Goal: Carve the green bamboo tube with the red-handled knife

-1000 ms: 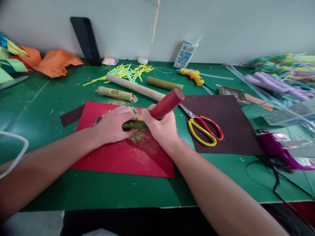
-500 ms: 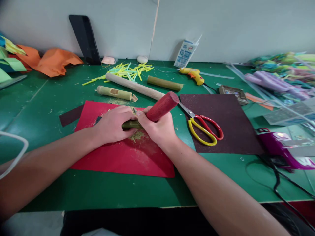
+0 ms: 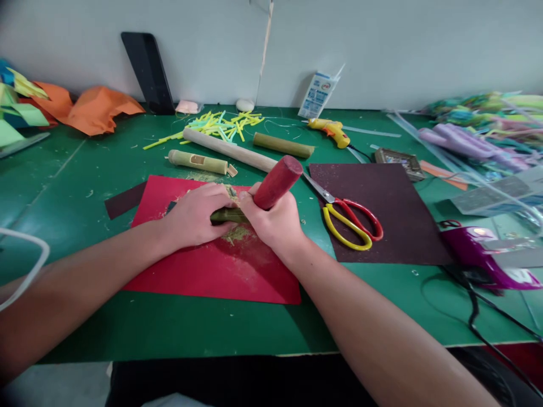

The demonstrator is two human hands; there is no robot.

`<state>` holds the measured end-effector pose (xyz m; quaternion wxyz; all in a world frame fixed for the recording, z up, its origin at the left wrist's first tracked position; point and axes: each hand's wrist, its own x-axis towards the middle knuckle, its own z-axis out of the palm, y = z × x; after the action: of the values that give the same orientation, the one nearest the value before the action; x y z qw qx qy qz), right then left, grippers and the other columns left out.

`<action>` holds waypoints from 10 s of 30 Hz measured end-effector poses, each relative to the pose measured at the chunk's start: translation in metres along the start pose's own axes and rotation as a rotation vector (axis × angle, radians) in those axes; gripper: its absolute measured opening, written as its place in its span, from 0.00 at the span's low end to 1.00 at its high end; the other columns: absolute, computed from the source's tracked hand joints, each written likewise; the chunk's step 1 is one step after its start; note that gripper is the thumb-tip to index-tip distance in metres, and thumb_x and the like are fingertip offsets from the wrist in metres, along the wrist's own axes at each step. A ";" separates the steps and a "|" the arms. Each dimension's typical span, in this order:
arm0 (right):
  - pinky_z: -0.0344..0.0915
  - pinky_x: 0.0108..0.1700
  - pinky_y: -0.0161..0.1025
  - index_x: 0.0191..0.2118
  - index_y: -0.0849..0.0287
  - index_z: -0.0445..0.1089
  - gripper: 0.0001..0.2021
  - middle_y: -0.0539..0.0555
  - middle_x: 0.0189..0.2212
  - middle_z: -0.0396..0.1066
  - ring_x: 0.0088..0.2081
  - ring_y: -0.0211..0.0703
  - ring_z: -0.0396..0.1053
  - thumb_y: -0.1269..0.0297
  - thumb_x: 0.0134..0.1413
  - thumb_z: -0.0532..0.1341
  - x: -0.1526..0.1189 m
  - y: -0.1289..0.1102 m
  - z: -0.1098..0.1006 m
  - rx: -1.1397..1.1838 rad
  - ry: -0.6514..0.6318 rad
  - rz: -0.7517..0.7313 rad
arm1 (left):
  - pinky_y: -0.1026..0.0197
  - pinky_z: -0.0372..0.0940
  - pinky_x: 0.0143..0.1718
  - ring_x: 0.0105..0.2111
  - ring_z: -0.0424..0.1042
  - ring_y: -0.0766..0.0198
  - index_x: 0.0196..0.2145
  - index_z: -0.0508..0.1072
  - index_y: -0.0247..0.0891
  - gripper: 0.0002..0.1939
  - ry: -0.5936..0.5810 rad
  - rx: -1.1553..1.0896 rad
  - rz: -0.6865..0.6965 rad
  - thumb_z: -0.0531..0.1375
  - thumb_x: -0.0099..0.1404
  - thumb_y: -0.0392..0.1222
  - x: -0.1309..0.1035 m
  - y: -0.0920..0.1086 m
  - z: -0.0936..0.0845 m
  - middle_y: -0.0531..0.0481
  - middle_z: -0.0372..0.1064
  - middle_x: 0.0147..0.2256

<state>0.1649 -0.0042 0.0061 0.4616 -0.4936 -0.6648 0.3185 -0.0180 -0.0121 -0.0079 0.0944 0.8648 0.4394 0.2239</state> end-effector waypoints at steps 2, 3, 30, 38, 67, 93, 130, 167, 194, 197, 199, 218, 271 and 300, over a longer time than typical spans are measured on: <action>0.58 0.28 0.38 0.20 0.56 0.61 0.12 0.47 0.19 0.61 0.24 0.36 0.58 0.64 0.50 0.62 0.000 0.000 -0.001 0.008 -0.021 0.002 | 0.53 0.67 0.40 0.43 0.70 0.54 0.37 0.74 0.37 0.08 0.003 0.001 0.004 0.61 0.62 0.42 0.000 0.000 0.000 0.45 0.71 0.39; 0.58 0.28 0.38 0.20 0.56 0.61 0.12 0.47 0.18 0.61 0.24 0.36 0.58 0.64 0.50 0.62 0.001 0.000 -0.001 0.009 -0.032 0.005 | 0.54 0.66 0.40 0.42 0.70 0.54 0.37 0.74 0.37 0.07 0.004 0.003 0.006 0.61 0.62 0.42 0.000 -0.001 0.001 0.45 0.71 0.39; 0.57 0.26 0.36 0.19 0.58 0.64 0.13 0.47 0.17 0.62 0.23 0.34 0.59 0.64 0.51 0.63 0.000 -0.002 -0.005 -0.003 -0.059 0.030 | 0.55 0.64 0.37 0.40 0.70 0.55 0.35 0.73 0.36 0.07 -0.034 0.032 0.003 0.64 0.60 0.41 0.004 0.004 -0.002 0.47 0.70 0.36; 0.57 0.26 0.38 0.22 0.56 0.64 0.10 0.45 0.18 0.61 0.22 0.34 0.58 0.65 0.49 0.64 0.002 0.000 -0.001 0.065 0.069 0.024 | 0.53 0.65 0.39 0.41 0.70 0.53 0.35 0.73 0.34 0.08 -0.022 0.049 0.059 0.64 0.60 0.40 0.003 0.005 -0.001 0.44 0.70 0.38; 0.54 0.24 0.36 0.18 0.56 0.60 0.13 0.44 0.15 0.55 0.20 0.32 0.54 0.68 0.49 0.62 0.000 -0.003 -0.006 0.051 -0.027 0.102 | 0.55 0.62 0.37 0.38 0.66 0.57 0.32 0.65 0.38 0.10 0.023 -0.113 0.051 0.64 0.61 0.41 0.003 0.005 0.004 0.47 0.67 0.35; 0.55 0.25 0.37 0.17 0.57 0.61 0.13 0.46 0.16 0.60 0.22 0.34 0.57 0.66 0.48 0.62 -0.003 -0.001 -0.006 0.034 -0.076 0.073 | 0.56 0.62 0.37 0.38 0.66 0.58 0.32 0.65 0.38 0.08 0.009 -0.116 0.015 0.64 0.60 0.38 0.004 0.005 0.003 0.48 0.67 0.36; 0.57 0.26 0.37 0.20 0.57 0.62 0.11 0.47 0.18 0.61 0.23 0.35 0.59 0.64 0.47 0.64 -0.005 0.001 -0.003 -0.001 -0.097 0.061 | 0.57 0.62 0.34 0.35 0.67 0.59 0.29 0.65 0.39 0.07 0.019 -0.173 0.019 0.62 0.58 0.37 0.007 0.003 0.003 0.49 0.67 0.32; 0.53 0.24 0.37 0.19 0.56 0.63 0.12 0.45 0.16 0.57 0.21 0.34 0.54 0.65 0.50 0.63 -0.003 0.000 0.000 0.052 0.076 0.093 | 0.55 0.64 0.39 0.39 0.67 0.57 0.31 0.66 0.37 0.11 0.027 -0.099 0.050 0.66 0.59 0.38 0.005 0.007 0.005 0.47 0.68 0.36; 0.52 0.24 0.37 0.17 0.57 0.62 0.14 0.45 0.15 0.56 0.20 0.33 0.54 0.66 0.51 0.61 0.002 -0.002 -0.005 0.059 -0.007 0.103 | 0.55 0.64 0.40 0.39 0.67 0.57 0.33 0.67 0.37 0.10 0.043 -0.105 0.058 0.66 0.60 0.38 0.004 0.003 0.008 0.48 0.67 0.36; 0.54 0.25 0.37 0.17 0.57 0.61 0.13 0.46 0.16 0.58 0.22 0.34 0.56 0.68 0.49 0.61 0.001 -0.001 -0.006 0.043 -0.048 0.094 | 0.55 0.63 0.39 0.39 0.67 0.57 0.32 0.66 0.38 0.09 0.032 -0.112 0.041 0.65 0.60 0.38 0.005 0.003 0.007 0.49 0.67 0.35; 0.55 0.26 0.36 0.17 0.57 0.61 0.13 0.46 0.16 0.60 0.23 0.35 0.58 0.67 0.48 0.61 0.001 -0.001 -0.006 0.030 -0.061 0.094 | 0.55 0.63 0.39 0.39 0.67 0.57 0.32 0.66 0.38 0.09 0.024 -0.120 0.030 0.65 0.59 0.37 0.005 0.005 0.006 0.49 0.67 0.35; 0.59 0.26 0.36 0.21 0.57 0.63 0.11 0.47 0.19 0.63 0.23 0.36 0.60 0.64 0.49 0.64 -0.005 0.001 -0.003 -0.034 -0.118 0.052 | 0.55 0.63 0.39 0.38 0.67 0.57 0.30 0.64 0.39 0.10 0.026 -0.156 0.034 0.64 0.58 0.37 0.006 0.006 0.005 0.49 0.67 0.34; 0.58 0.26 0.35 0.19 0.57 0.61 0.14 0.46 0.18 0.60 0.23 0.34 0.58 0.62 0.51 0.62 -0.005 -0.006 0.009 0.114 -0.205 -0.006 | 0.58 0.58 0.32 0.32 0.66 0.60 0.29 0.67 0.38 0.07 0.080 -0.186 0.008 0.61 0.59 0.42 -0.004 -0.001 0.005 0.50 0.65 0.30; 0.61 0.26 0.36 0.21 0.56 0.65 0.11 0.45 0.18 0.62 0.22 0.34 0.59 0.62 0.50 0.64 -0.001 -0.006 0.016 0.139 -0.001 0.012 | 0.57 0.65 0.35 0.34 0.71 0.59 0.32 0.73 0.38 0.08 0.053 -0.258 -0.101 0.67 0.56 0.41 -0.003 -0.001 0.004 0.49 0.70 0.32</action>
<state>0.1482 -0.0068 0.0057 0.4923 -0.4643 -0.6384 0.3668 -0.0182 -0.0139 -0.0120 0.2042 0.8161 0.4522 0.2962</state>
